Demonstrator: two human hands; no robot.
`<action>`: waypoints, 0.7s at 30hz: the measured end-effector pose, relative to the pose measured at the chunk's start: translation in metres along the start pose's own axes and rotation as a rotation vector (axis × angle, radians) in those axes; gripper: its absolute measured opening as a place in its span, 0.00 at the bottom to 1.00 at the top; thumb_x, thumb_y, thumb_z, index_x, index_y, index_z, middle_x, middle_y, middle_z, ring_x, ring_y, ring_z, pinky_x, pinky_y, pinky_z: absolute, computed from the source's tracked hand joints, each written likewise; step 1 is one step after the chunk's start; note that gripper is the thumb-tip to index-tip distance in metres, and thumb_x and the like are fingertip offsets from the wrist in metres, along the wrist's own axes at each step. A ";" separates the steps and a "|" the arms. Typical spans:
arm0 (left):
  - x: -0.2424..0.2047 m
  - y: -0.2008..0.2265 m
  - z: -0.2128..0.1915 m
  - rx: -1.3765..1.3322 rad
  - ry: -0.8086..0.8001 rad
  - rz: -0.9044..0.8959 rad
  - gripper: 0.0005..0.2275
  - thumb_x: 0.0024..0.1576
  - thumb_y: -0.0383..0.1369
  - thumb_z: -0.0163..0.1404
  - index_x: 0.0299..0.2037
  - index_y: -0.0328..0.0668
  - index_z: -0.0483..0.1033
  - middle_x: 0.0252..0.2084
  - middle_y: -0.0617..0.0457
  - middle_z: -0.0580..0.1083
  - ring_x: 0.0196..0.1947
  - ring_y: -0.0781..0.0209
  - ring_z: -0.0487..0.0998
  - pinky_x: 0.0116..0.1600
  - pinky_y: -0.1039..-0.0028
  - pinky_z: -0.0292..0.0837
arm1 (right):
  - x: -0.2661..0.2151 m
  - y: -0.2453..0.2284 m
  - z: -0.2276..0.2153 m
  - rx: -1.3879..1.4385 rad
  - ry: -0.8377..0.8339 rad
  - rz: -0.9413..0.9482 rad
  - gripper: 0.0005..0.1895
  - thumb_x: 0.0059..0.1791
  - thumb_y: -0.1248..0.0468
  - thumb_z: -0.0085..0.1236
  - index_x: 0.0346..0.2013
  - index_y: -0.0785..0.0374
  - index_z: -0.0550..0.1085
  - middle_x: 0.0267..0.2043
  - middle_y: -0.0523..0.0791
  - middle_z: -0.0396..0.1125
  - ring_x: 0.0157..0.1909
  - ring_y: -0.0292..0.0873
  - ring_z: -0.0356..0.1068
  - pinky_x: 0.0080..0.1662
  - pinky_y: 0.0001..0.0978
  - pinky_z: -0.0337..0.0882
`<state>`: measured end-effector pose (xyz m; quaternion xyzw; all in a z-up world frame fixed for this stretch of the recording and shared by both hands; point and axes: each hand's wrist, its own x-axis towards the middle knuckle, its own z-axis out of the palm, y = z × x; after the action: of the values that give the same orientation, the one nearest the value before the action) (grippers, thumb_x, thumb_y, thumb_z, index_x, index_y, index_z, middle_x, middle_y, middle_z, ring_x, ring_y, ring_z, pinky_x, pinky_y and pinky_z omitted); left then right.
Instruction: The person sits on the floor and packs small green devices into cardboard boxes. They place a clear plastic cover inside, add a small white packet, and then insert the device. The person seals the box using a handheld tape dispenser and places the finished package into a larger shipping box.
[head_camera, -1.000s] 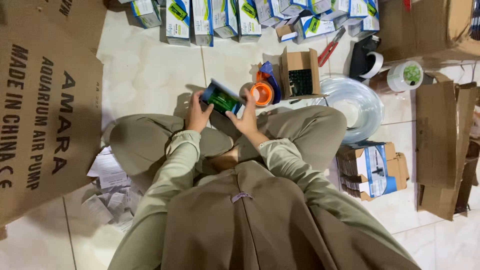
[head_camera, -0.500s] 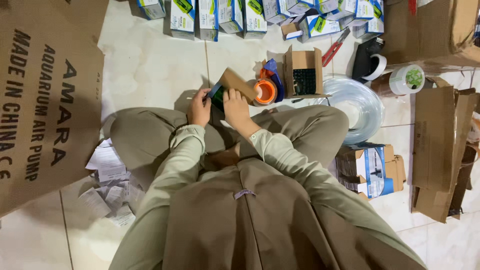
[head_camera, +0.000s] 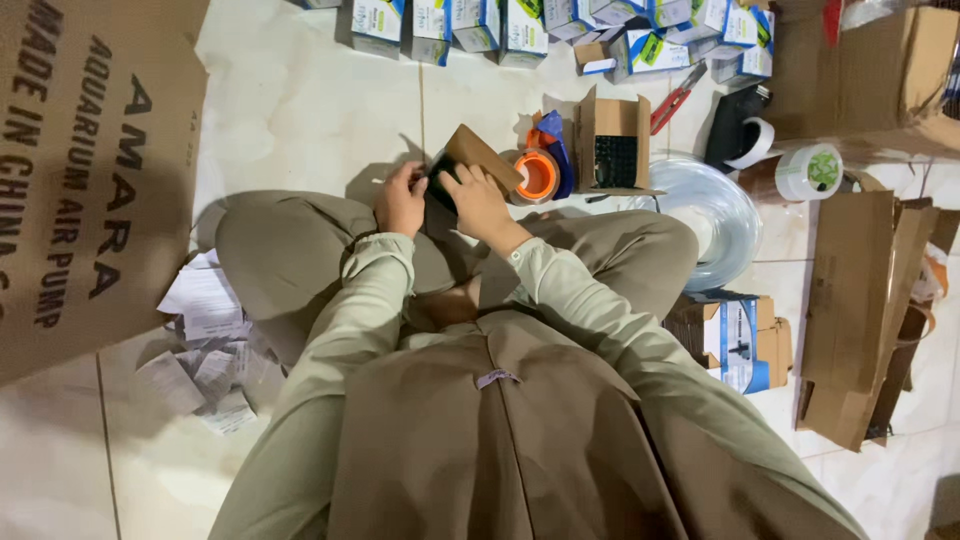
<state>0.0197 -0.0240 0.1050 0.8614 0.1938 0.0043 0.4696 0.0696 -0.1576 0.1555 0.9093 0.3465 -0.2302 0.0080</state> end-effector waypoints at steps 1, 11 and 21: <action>0.002 -0.005 0.003 -0.003 0.007 -0.004 0.11 0.61 0.33 0.44 0.52 0.43 0.68 0.47 0.40 0.71 0.49 0.42 0.73 0.50 0.57 0.71 | 0.002 0.001 0.006 -0.005 -0.001 -0.007 0.40 0.37 0.71 0.61 0.62 0.62 0.57 0.59 0.59 0.54 0.62 0.59 0.52 0.58 0.49 0.58; -0.005 0.004 0.002 0.106 0.037 -0.030 0.15 0.61 0.37 0.42 0.52 0.37 0.69 0.43 0.37 0.74 0.44 0.41 0.76 0.45 0.56 0.73 | 0.010 -0.004 0.019 0.037 0.020 0.107 0.38 0.39 0.72 0.61 0.61 0.55 0.58 0.55 0.62 0.53 0.59 0.65 0.55 0.53 0.53 0.64; -0.003 0.000 0.004 0.184 -0.014 0.031 0.13 0.62 0.36 0.40 0.51 0.37 0.70 0.43 0.40 0.74 0.44 0.44 0.76 0.43 0.59 0.75 | -0.010 0.008 0.048 -0.050 0.460 0.030 0.17 0.40 0.70 0.60 0.43 0.57 0.70 0.44 0.52 0.61 0.48 0.55 0.62 0.44 0.45 0.69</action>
<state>0.0180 -0.0288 0.1035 0.9039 0.1766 -0.0122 0.3895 0.0481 -0.1780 0.1160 0.9424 0.3312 -0.0081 -0.0454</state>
